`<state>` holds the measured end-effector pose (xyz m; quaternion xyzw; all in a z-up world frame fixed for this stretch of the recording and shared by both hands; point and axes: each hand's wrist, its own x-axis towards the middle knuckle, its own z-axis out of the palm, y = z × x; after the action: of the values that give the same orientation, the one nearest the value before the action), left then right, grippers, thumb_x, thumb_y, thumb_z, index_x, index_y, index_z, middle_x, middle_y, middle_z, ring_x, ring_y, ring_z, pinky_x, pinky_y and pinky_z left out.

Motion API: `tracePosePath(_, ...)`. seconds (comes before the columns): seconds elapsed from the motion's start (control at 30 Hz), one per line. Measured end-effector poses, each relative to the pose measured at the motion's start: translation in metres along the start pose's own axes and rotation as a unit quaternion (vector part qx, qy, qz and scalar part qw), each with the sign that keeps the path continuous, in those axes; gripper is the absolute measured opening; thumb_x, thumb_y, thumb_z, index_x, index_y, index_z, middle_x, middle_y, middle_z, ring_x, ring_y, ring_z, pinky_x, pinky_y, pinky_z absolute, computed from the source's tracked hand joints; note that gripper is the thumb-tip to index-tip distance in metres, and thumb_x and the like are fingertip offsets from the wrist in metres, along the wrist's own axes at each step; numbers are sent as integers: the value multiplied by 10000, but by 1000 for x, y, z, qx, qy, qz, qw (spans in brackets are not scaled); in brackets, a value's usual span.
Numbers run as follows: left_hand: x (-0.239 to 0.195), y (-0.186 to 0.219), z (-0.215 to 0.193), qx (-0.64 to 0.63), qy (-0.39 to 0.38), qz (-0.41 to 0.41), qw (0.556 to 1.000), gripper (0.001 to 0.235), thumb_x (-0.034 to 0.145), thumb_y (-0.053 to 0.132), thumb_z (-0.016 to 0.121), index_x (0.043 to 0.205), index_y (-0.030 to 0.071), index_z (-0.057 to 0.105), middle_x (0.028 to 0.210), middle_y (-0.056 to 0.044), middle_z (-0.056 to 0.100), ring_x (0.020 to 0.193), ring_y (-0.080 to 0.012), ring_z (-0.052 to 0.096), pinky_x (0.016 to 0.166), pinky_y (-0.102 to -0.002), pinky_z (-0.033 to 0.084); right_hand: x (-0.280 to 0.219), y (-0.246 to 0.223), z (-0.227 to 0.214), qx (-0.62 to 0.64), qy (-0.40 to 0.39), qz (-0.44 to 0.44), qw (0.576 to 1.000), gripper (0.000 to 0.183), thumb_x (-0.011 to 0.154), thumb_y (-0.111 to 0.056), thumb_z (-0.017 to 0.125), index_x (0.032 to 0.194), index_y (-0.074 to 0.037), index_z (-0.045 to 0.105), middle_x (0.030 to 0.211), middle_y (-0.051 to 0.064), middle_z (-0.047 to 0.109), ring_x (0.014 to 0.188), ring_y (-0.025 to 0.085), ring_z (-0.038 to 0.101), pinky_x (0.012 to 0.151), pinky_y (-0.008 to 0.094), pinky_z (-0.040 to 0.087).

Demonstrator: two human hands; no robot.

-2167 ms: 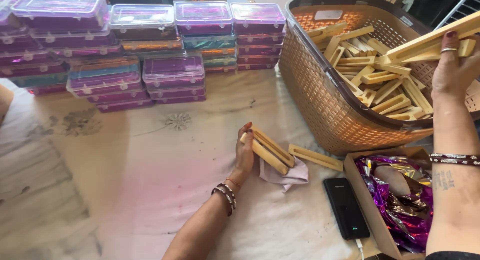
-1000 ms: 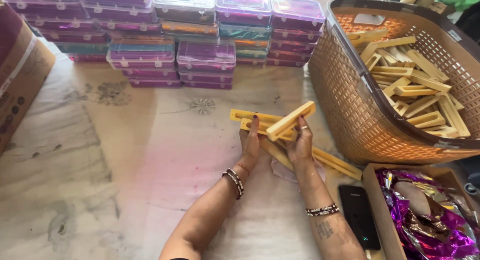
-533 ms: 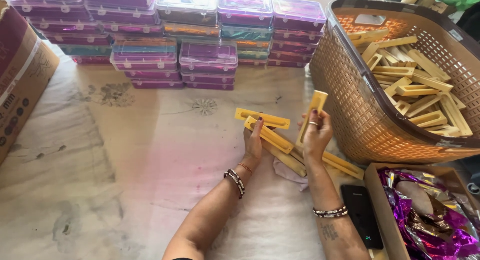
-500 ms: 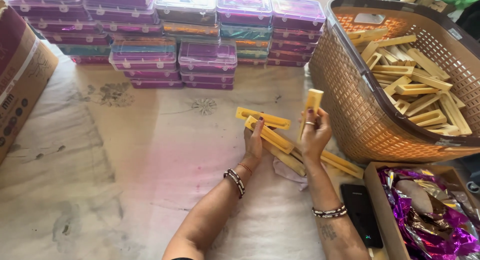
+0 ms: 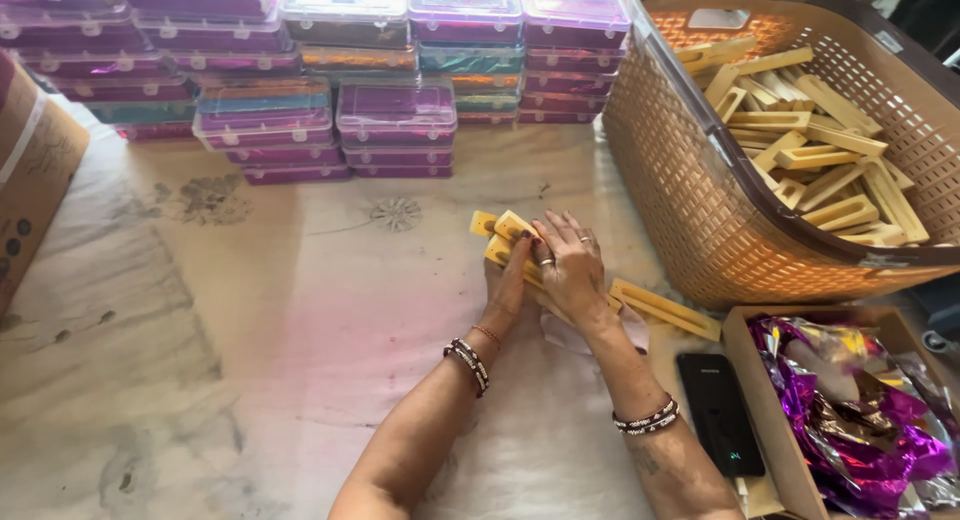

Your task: The person places purple foil-wrapped items into a clear plastic box, closes the lid, and sets it aside before wiping wooden pieces with a cloth and stacking them.

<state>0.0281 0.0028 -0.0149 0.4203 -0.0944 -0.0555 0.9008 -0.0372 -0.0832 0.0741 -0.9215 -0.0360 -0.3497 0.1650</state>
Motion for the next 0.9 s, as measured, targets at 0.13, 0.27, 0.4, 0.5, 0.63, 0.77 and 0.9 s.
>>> tracePosePath(0.13,0,2,0,-1,2,20,1000,256,959,170,672,1165,19,668,1078,-17,718,969,-109,683,811,-260,569,20,-9,-34,-23,-41,-31,998,305,957,-196,657,1247,-133,728,1378,130,652,1368,375,511,1126,484,400)
tracePosePath(0.27,1,1,-4,12,15,34,999,239,948,138,672,1151,15,643,1077,-19,693,965,-110,674,832,-282,576,60,-30,-95,-63,0,-92,994,231,900,-202,759,1127,-155,761,1301,72,693,1355,379,523,1115,490,413)
tracePosePath(0.4,1,2,-1,50,22,41,998,239,961,144,676,1153,4,652,1077,-22,689,970,-105,652,842,-281,552,98,7,-155,-66,66,-77,993,193,938,-159,785,1129,-156,760,1270,66,727,1344,350,541,1145,460,429)
tracePosePath(0.5,-3,4,-1,54,20,32,998,244,954,142,683,1153,6,649,1080,-20,686,979,-101,645,854,-277,548,115,64,-192,-118,1,-16,993,182,1006,-216,706,1178,-177,753,1219,42,746,1223,288,634,1046,426,520)
tracePosePath(0.63,0,0,-1,61,20,24,998,240,959,159,678,1138,1,669,1065,-19,702,963,-103,659,842,-279,554,119,165,-244,-174,-276,247,912,370,1051,-398,556,1359,-231,675,1191,85,740,1045,259,685,913,452,559)
tracePosePath(0.77,0,-3,-3,51,21,32,998,244,954,161,683,1140,4,670,1062,-17,709,961,-101,663,845,-275,553,72,387,-261,-234,-442,340,797,591,891,-379,773,1440,-189,662,1414,82,711,1279,254,661,1149,454,490)
tracePosePath(0.9,1,4,1,76,25,22,997,239,963,173,686,1132,4,671,1048,-15,698,940,-95,652,813,-276,547,69,355,-266,-239,-500,429,713,699,868,-362,788,1527,-277,568,1545,36,592,1421,234,549,1243,442,377)
